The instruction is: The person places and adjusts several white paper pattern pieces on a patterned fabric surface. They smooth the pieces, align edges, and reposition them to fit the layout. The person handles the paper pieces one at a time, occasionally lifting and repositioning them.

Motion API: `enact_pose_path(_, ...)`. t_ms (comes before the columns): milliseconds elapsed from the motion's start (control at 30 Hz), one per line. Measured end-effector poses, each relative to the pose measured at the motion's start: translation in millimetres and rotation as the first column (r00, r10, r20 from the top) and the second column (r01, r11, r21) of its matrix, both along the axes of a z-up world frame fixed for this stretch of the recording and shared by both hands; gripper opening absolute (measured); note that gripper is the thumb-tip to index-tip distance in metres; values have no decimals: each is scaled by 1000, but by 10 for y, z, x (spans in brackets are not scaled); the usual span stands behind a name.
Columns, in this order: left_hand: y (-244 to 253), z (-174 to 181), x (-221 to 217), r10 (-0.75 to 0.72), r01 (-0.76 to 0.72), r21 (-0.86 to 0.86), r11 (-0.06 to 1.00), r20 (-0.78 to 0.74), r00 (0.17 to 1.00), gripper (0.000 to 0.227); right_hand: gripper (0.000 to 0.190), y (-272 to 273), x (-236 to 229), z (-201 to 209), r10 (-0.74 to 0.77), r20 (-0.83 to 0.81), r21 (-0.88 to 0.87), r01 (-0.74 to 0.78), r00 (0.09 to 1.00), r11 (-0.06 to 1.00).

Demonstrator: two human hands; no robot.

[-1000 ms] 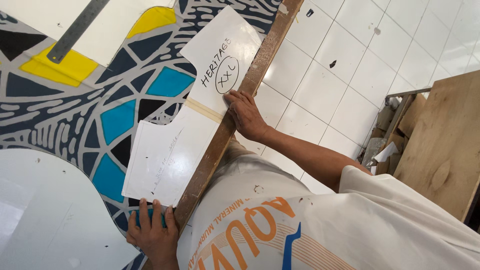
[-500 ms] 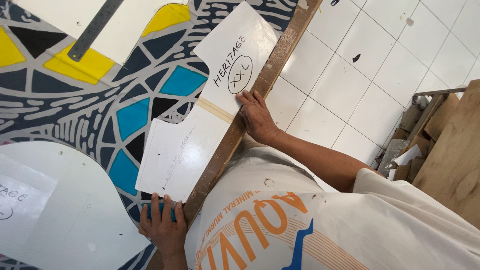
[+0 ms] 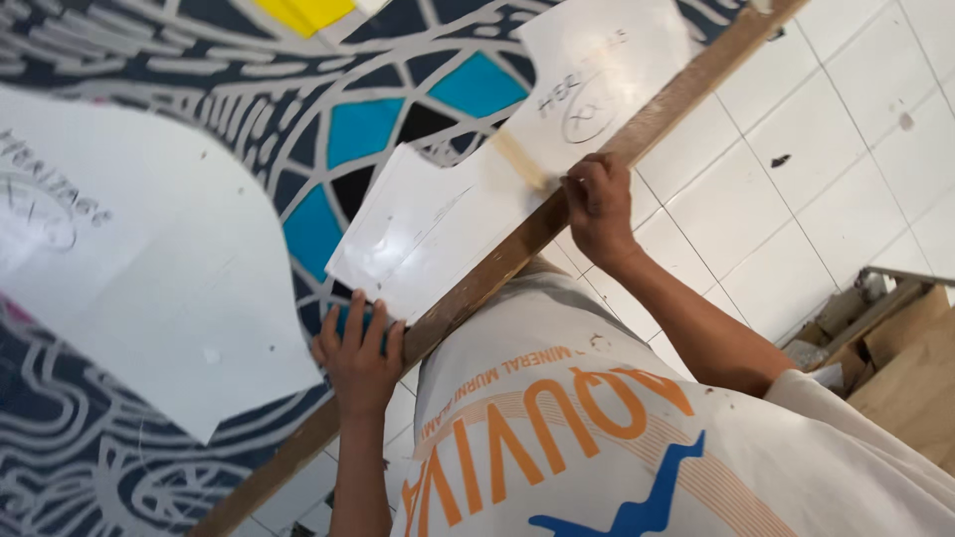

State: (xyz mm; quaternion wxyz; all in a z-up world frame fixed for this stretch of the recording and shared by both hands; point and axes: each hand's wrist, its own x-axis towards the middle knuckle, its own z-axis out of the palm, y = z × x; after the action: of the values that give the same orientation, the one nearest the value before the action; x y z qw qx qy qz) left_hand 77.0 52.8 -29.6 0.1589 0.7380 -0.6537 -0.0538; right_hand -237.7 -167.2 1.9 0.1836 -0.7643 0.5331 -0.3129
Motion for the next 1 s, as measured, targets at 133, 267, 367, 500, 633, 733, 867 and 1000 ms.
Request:
enact_pose_path(133,12,32,20,1,-3,-29,1000,-55,999,36,12,112,501,234,57,101,301,-86,993,950)
enact_pose_path(267,34,46,41,0,-4,-47,999,-88,996,37,16,316,1138,312,201,120,476,-234,972,848)
enact_pose_path(367,56,25,50,-1,-5,-58,998,-107,994,38,12,448,1593,284,281,212,614,-351,936,707)
enact_pose_path(500,74,-15,72,-1,-7,-65,998,-131,991,38,10,569,2074,169,441,187,536,-467,878,703)
enact_pose_path(633,87,-28,80,2,-13,-77,997,-148,989,37,7,626,2359,-4,541,143,443,-542,829,714)
enact_pose_path(733,103,-33,100,-9,-17,-133,991,-189,982,36,7,638,2470,-98,581,90,377,-568,809,732)
enact_pose_path(867,112,-66,99,-7,-24,-139,990,-217,976,40,7,606,2484,-122,620,85,333,-609,780,720)
enact_pose_path(1000,130,-103,98,1,-39,-166,985,-223,975,38,8,591,2473,-92,638,-7,408,-580,770,705)
